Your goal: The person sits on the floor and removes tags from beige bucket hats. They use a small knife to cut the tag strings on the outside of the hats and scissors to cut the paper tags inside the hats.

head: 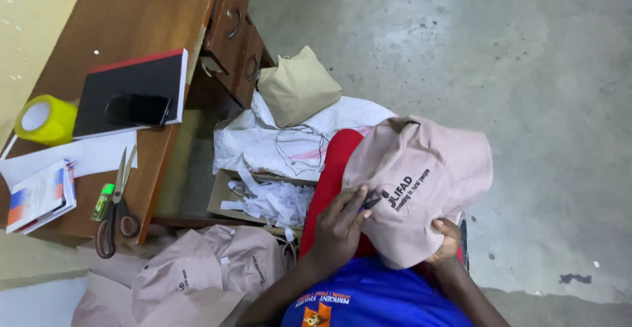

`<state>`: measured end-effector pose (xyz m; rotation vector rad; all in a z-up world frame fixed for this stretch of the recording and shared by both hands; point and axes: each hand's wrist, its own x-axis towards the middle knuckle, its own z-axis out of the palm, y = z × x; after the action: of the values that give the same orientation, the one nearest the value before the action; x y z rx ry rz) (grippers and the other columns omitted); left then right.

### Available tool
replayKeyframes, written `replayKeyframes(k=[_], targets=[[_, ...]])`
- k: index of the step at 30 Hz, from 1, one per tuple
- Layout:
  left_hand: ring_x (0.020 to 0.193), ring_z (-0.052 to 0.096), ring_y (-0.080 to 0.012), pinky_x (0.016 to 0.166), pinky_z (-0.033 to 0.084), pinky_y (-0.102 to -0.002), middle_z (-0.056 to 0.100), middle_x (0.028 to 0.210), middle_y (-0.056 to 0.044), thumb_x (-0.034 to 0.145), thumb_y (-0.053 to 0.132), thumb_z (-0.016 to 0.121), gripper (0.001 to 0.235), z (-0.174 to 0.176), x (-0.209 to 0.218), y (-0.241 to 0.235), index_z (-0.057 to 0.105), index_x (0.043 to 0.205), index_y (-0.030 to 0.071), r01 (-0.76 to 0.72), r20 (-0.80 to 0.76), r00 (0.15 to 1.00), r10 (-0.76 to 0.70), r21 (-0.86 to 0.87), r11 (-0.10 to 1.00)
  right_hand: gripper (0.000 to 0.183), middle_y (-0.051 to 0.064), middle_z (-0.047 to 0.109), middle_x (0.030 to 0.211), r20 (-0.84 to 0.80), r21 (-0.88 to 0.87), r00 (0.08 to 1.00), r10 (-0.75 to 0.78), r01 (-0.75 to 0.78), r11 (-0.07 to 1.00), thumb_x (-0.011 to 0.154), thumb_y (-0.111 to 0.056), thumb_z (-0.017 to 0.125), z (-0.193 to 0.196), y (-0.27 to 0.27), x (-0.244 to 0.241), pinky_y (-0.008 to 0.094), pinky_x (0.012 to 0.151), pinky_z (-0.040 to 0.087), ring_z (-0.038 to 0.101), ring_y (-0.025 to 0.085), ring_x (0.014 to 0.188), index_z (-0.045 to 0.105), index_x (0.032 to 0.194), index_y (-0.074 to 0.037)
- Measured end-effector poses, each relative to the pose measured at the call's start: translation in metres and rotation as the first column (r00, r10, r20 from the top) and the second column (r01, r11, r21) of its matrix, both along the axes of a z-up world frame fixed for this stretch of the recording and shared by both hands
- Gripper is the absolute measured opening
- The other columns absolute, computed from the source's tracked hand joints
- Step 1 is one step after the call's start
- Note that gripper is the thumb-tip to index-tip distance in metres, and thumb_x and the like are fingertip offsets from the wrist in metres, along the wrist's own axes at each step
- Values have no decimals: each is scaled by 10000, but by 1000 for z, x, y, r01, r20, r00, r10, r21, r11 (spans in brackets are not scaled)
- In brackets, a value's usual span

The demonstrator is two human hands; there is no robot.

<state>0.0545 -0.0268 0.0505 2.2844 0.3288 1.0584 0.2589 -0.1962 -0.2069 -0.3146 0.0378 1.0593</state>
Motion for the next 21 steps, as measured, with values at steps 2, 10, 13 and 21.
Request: replayKeyframes(k=[2,10,13,21], targets=[[1203,694,-398,998,641,-435,646,1302,-246,1004,-97,669,516,5,5,-1,504,1492,-73,18,-3,1000,-18,1,1000,694,276,755,1212,2,13,1000,5,-5,1000,757,-168,770,1,3,6,583,968,577,737,440,1105,642,1400,59],[1200,686,-411,1005,619,-438,634,1298,-263,950,-215,590,563,1,1,-2,521,1485,-57,47,-16,999,-46,15,999,695,287,748,1221,-6,16,999,32,-32,999,769,-167,773,1,-6,2,590,968,576,731,449,1115,629,1407,70],[1193,682,-394,949,703,-386,636,1267,-256,962,-210,619,544,3,2,-2,539,1471,-34,79,22,997,-77,-71,994,696,292,745,1225,-8,18,999,47,-46,999,773,-166,774,1,-8,4,592,968,575,728,452,1119,624,1409,74],[1143,701,-384,953,647,-399,645,1201,-228,949,-222,687,563,4,4,1,525,1467,-73,99,39,994,-99,8,995,699,306,737,1235,-12,38,997,81,-81,996,787,-165,777,0,-9,4,601,968,574,721,463,1130,609,1417,86]])
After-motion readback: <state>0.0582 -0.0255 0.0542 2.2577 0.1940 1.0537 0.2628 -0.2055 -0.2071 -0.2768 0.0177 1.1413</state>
